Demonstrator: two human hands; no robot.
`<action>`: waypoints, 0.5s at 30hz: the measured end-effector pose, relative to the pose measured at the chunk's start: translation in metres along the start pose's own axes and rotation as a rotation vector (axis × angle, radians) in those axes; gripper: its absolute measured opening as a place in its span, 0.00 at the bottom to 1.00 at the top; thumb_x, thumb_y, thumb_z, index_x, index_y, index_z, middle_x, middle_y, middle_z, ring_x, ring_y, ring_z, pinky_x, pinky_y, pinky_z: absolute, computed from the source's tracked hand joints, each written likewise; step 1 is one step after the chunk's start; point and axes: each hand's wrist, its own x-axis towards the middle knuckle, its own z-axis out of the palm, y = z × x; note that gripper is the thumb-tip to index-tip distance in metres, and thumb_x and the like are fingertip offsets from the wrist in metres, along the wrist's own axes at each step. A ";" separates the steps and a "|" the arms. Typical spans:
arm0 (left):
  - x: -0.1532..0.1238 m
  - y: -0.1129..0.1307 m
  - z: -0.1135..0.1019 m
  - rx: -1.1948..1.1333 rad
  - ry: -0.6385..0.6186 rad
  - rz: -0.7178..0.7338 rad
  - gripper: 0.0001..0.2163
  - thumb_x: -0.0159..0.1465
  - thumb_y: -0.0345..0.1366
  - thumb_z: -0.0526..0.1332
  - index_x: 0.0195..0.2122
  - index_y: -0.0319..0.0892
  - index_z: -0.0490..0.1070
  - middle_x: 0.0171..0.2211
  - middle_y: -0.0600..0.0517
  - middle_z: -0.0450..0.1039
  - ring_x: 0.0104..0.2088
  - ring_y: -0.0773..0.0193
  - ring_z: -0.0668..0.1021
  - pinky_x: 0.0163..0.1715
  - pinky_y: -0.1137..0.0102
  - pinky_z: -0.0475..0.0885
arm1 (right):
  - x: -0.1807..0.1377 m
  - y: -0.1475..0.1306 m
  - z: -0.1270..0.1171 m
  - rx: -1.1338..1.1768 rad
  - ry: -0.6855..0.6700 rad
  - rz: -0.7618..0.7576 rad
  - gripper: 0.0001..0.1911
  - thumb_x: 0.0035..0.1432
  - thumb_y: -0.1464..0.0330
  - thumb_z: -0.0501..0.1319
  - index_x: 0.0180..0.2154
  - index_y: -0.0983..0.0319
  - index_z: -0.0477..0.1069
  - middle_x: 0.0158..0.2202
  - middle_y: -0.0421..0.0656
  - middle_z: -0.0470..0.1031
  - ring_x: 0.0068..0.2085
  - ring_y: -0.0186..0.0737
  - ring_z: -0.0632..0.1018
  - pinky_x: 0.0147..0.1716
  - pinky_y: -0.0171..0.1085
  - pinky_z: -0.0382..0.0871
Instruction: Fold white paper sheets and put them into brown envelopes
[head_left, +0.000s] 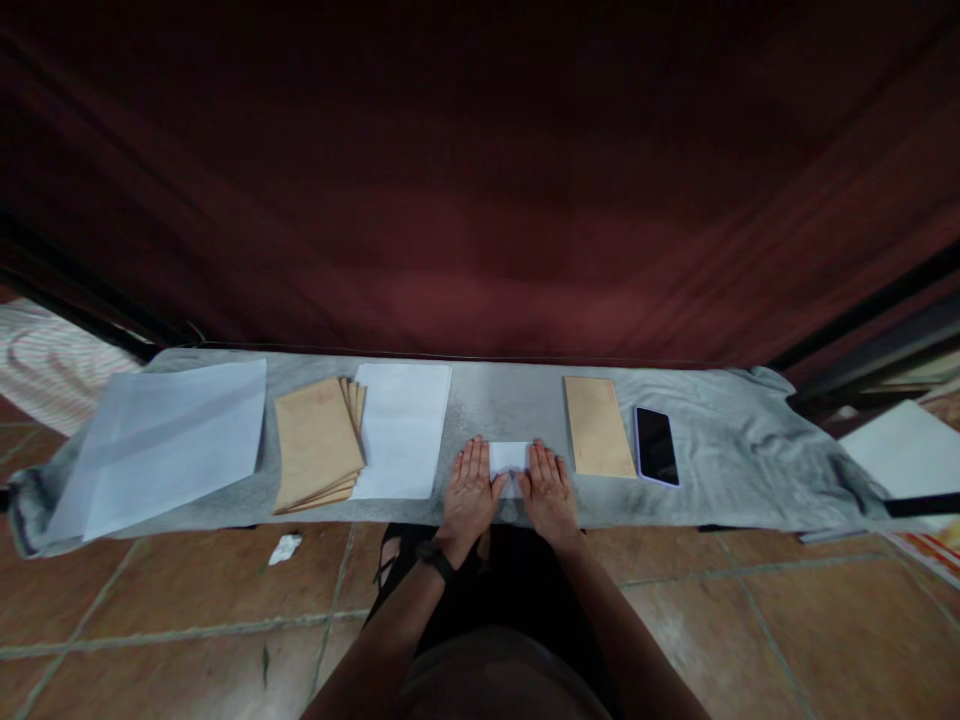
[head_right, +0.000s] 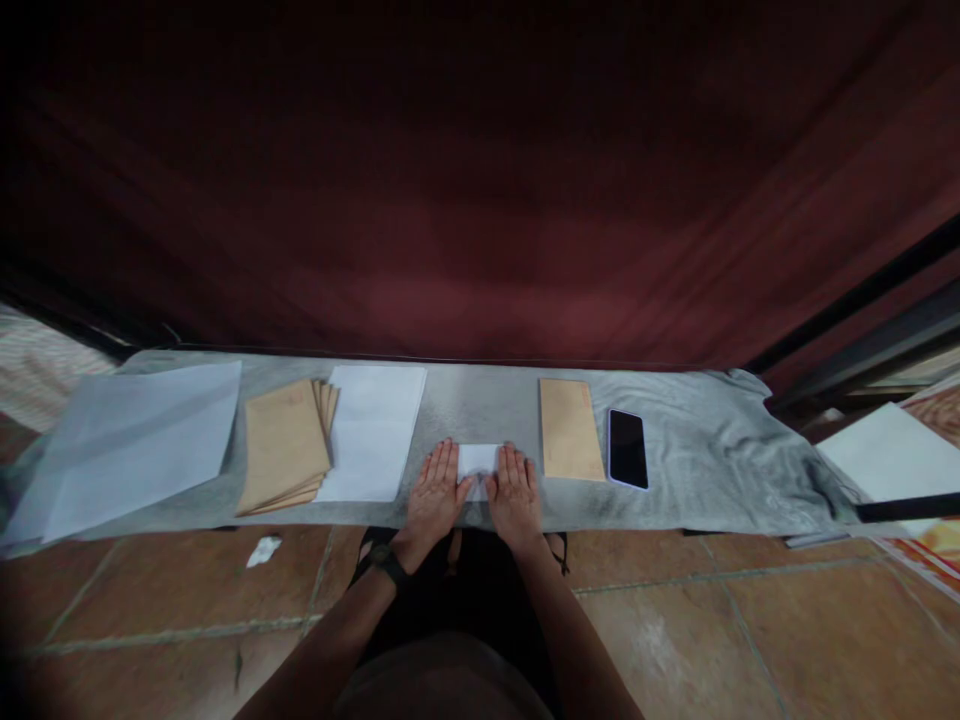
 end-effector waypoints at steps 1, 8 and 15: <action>0.000 -0.001 0.000 0.008 0.003 -0.010 0.30 0.73 0.46 0.46 0.69 0.29 0.53 0.69 0.36 0.54 0.71 0.50 0.56 0.68 0.53 0.57 | -0.002 0.002 0.000 -0.001 0.010 0.013 0.32 0.72 0.65 0.47 0.72 0.68 0.44 0.70 0.57 0.56 0.69 0.52 0.61 0.66 0.54 0.54; 0.001 -0.001 -0.004 0.024 -0.010 -0.032 0.28 0.73 0.41 0.46 0.69 0.29 0.54 0.69 0.37 0.54 0.71 0.50 0.56 0.68 0.52 0.56 | -0.019 0.014 -0.010 -0.015 0.018 0.050 0.31 0.73 0.62 0.46 0.72 0.65 0.45 0.69 0.53 0.59 0.69 0.50 0.61 0.67 0.51 0.51; 0.007 0.025 -0.005 -0.047 -0.037 0.103 0.25 0.74 0.37 0.45 0.69 0.33 0.56 0.69 0.41 0.56 0.71 0.54 0.56 0.69 0.53 0.54 | -0.048 0.009 -0.026 0.010 -0.056 -0.052 0.28 0.72 0.66 0.49 0.69 0.66 0.53 0.68 0.52 0.61 0.69 0.49 0.61 0.69 0.52 0.48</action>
